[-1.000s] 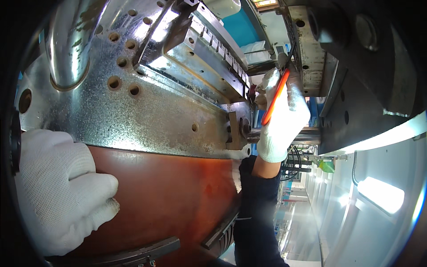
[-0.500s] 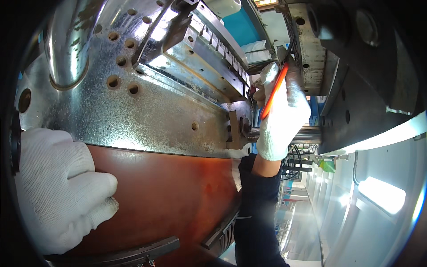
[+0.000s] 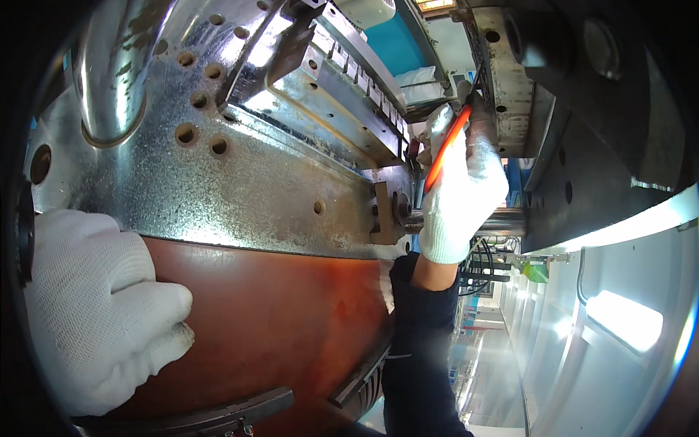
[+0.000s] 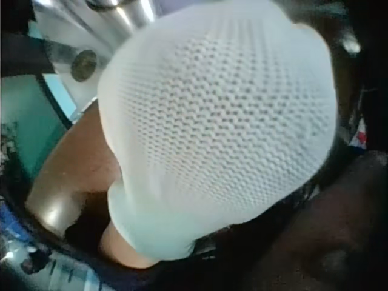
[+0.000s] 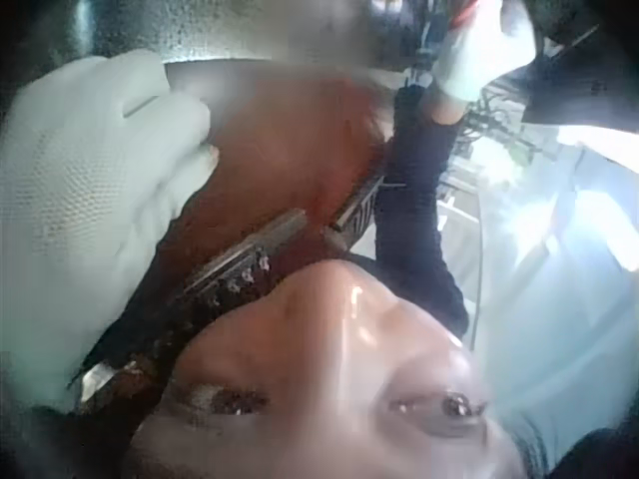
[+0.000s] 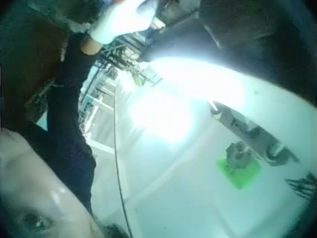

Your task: Measuring and trimming wire harness components using calipers and scissors at an industrial machine station.

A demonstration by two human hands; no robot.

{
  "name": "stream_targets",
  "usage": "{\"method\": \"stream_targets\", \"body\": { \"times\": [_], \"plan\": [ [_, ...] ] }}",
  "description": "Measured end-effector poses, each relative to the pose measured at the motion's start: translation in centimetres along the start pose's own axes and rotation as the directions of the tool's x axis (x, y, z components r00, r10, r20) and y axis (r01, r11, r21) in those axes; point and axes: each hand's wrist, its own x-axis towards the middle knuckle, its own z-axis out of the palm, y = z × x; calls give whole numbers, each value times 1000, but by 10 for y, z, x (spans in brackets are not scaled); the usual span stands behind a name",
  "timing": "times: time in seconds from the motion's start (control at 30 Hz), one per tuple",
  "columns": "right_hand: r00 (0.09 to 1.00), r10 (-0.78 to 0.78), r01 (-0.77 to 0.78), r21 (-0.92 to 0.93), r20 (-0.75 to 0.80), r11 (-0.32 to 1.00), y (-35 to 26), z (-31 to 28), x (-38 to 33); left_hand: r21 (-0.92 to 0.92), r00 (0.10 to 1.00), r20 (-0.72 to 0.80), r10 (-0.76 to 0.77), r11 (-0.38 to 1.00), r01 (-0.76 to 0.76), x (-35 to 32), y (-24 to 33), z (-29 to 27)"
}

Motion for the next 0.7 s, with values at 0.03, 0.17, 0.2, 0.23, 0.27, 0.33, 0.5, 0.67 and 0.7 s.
{"method": "stream_targets", "body": {
  "times": [0.03,0.17,0.2,0.23,0.27,0.33,0.5,0.67,0.7],
  "plan": [
    [1000,-5,5,22,1,1000,1,0,0,-17,1000,26,-4,1000,4,-1,-1,0],
    [998,-57,57,13,-11,998,8,-1,2,96,945,-197,261,964,-246,-3,-4,3],
    [999,-49,49,1,-18,999,9,-2,2,129,916,-251,314,948,-290,-4,-4,5],
    [999,-40,40,-11,-25,999,11,-3,2,124,909,-273,316,948,-292,-4,-4,6],
    [999,-32,30,-36,-34,999,11,-3,3,121,904,-287,318,948,-295,-4,-4,8],
    [999,-42,41,-38,-8,998,11,-5,3,116,896,-304,325,946,-304,-4,-5,11],
    [999,-16,16,0,42,1000,7,-5,1,132,908,-276,314,948,-288,-5,-4,11],
    [993,-107,104,60,56,993,7,5,1,136,897,-303,323,946,-294,-5,-4,12],
    [994,-93,89,59,59,994,6,5,1,136,898,-299,323,946,-295,-5,-4,12]
  ]
}}
